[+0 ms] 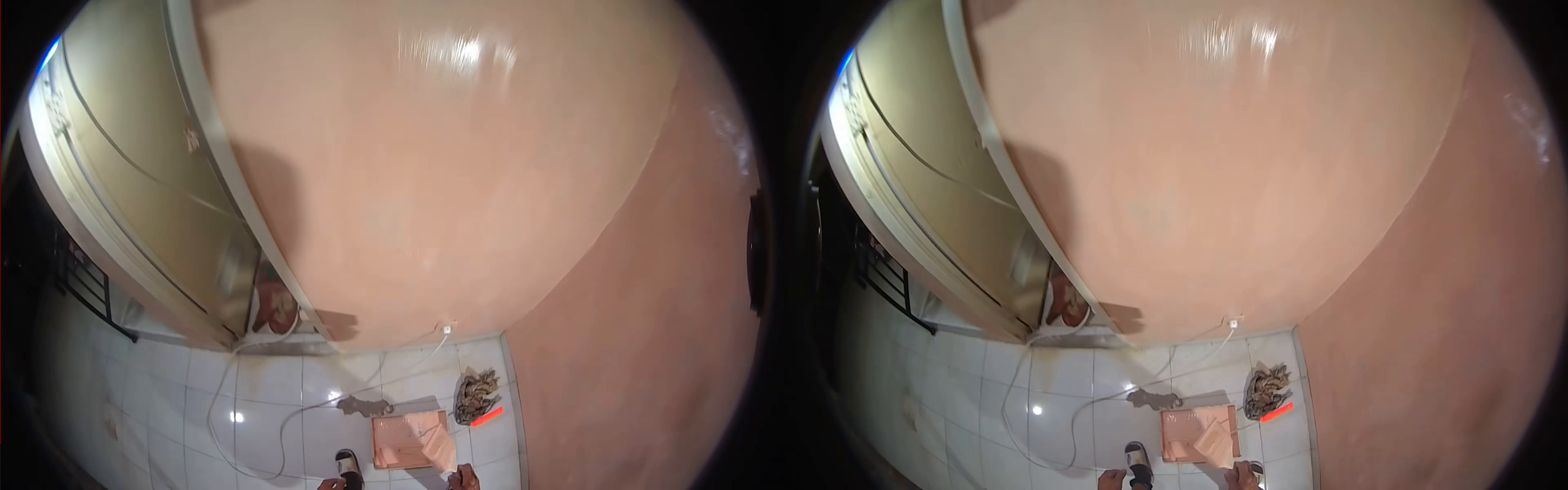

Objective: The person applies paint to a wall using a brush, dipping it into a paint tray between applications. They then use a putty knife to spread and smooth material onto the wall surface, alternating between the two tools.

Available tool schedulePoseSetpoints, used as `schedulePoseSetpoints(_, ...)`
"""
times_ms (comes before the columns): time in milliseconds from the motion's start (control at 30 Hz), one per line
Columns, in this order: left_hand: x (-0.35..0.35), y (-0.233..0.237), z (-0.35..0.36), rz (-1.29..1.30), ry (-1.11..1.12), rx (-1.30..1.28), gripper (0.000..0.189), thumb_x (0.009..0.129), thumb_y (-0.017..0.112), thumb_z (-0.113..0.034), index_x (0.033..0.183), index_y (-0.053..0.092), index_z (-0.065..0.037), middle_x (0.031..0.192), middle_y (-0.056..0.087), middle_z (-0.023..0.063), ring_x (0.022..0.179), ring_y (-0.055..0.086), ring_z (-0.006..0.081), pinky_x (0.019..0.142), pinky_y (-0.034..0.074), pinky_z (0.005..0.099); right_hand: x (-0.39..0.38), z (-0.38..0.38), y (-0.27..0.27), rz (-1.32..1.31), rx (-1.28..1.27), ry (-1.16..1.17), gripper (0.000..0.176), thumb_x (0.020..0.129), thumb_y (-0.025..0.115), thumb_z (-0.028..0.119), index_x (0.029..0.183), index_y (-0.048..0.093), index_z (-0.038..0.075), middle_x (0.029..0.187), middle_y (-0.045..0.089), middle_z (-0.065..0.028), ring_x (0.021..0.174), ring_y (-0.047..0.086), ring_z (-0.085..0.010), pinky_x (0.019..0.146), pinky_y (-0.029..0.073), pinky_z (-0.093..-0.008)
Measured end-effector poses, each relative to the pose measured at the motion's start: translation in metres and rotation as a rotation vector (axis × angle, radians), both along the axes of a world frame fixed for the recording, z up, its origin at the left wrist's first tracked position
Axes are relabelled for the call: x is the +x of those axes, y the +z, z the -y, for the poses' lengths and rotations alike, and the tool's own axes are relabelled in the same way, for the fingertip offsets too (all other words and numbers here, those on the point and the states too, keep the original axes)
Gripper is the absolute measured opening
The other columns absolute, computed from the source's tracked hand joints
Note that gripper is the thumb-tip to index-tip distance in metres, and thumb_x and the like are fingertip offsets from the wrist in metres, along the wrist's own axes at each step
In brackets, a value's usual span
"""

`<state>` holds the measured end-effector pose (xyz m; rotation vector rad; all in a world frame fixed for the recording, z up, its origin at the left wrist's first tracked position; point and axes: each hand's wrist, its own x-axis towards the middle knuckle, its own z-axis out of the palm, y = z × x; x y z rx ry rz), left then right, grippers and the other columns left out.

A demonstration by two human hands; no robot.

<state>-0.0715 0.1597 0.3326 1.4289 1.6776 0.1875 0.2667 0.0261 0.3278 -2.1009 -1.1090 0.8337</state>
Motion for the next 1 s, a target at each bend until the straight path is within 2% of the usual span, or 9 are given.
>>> schedulePoseSetpoints(33,0.004,0.019,-0.014,-0.029,-0.035,0.04,0.022,0.081,0.051,-0.024,0.084,0.063,-0.006,0.088,0.061,0.013,0.083,0.058,0.0276,0.074,0.047,0.0388,0.006,0.006,-0.044,-0.234,-0.138,-0.132,0.046,0.077,0.058,0.018,0.119,0.043,0.003,0.097,0.049,-0.021,0.092,0.048,-0.0337,0.079,0.042,-0.0393)
schedulePoseSetpoints(233,0.005,0.108,-0.075,0.101,0.07,0.217,0.041,0.079,0.05,-0.037,0.076,0.061,0.002,0.075,0.058,0.0231,0.076,0.056,0.0392,0.071,0.042,0.0413,0.014,-0.147,0.28,0.231,0.545,0.029,0.025,0.074,0.054,0.005,0.096,0.043,0.002,0.081,0.048,-0.0226,0.07,0.049,-0.0396,0.061,0.04,-0.0462)
schedulePoseSetpoints(433,-0.049,0.119,-0.087,0.235,0.3,-0.017,0.036,0.081,0.052,-0.035,0.079,0.063,-0.001,0.059,0.054,0.0086,0.055,0.052,0.0191,0.053,0.043,0.0333,0.013,-0.249,0.43,0.401,0.849,-0.096,0.041,0.081,0.055,0.011,0.118,0.041,0.002,0.091,0.05,-0.0221,0.075,0.053,-0.0404,0.061,0.045,-0.0426)
schedulePoseSetpoints(500,-0.064,0.131,-0.092,0.318,0.428,-0.226,0.039,0.084,0.048,-0.033,0.104,0.056,0.0,0.105,0.055,0.012,0.093,0.052,0.0286,0.074,0.047,0.0439,0.013,-0.292,0.483,0.542,0.955,-0.176,0.046,0.081,0.055,0.013,0.123,0.039,0.005,0.092,0.05,-0.0187,0.075,0.055,-0.0359,0.059,0.047,-0.0411)
schedulePoseSetpoints(533,-0.071,0.133,-0.093,0.37,0.502,-0.159,0.033,0.081,0.054,-0.033,0.088,0.061,-0.001,0.055,0.037,-0.0006,0.048,0.037,0.0111,0.045,0.041,0.0295,0.018,-0.317,0.503,0.612,0.993,-0.204,0.046,0.081,0.055,0.012,0.123,0.039,0.005,0.092,0.05,-0.0178,0.075,0.055,-0.0349,0.06,0.048,-0.0411)
schedulePoseSetpoints(633,-0.093,0.148,-0.096,0.374,0.57,-0.122,0.032,0.081,0.053,-0.032,0.087,0.06,-0.001,0.058,0.04,0.0017,0.051,0.04,0.0131,0.048,0.044,0.0319,0.027,-0.384,0.561,0.7,1.104,-0.3,0.047,0.079,0.055,0.011,0.123,0.038,0.005,0.092,0.049,-0.017,0.071,0.056,-0.0341,0.059,0.049,-0.0409)
schedulePoseSetpoints(833,-0.137,0.156,-0.094,0.356,0.677,-0.096,0.032,0.082,0.053,-0.03,0.089,0.059,0.0,0.062,0.042,0.0043,0.055,0.042,0.017,0.055,0.048,0.0377,0.039,-0.47,0.586,0.707,1.102,-0.415,0.044,0.082,0.051,0.014,0.122,0.037,0.005,0.092,0.048,-0.0181,0.07,0.056,-0.0364,0.058,0.048,-0.0433)
schedulePoseSetpoints(867,-0.146,0.16,-0.094,0.362,0.608,-0.22,0.042,0.086,0.046,-0.032,0.111,0.049,0.001,0.115,0.05,0.0144,0.102,0.047,0.0324,0.078,0.044,0.0493,0.037,-0.47,0.574,0.695,1.059,-0.43,0.045,0.082,0.051,0.014,0.124,0.036,0.006,0.093,0.049,-0.0186,0.07,0.056,-0.0369,0.058,0.048,-0.0437)
schedulePoseSetpoints(1000,-0.166,0.152,-0.088,0.281,0.607,-0.257,0.042,0.086,0.045,-0.032,0.11,0.049,0.003,0.114,0.05,0.0156,0.101,0.046,0.0331,0.078,0.044,0.0506,0.029,-0.451,0.463,0.649,0.797,-0.397,0.049,0.083,0.05,0.015,0.128,0.031,0.008,0.097,0.049,-0.0202,0.07,0.057,-0.0375,0.058,0.048,-0.0442)
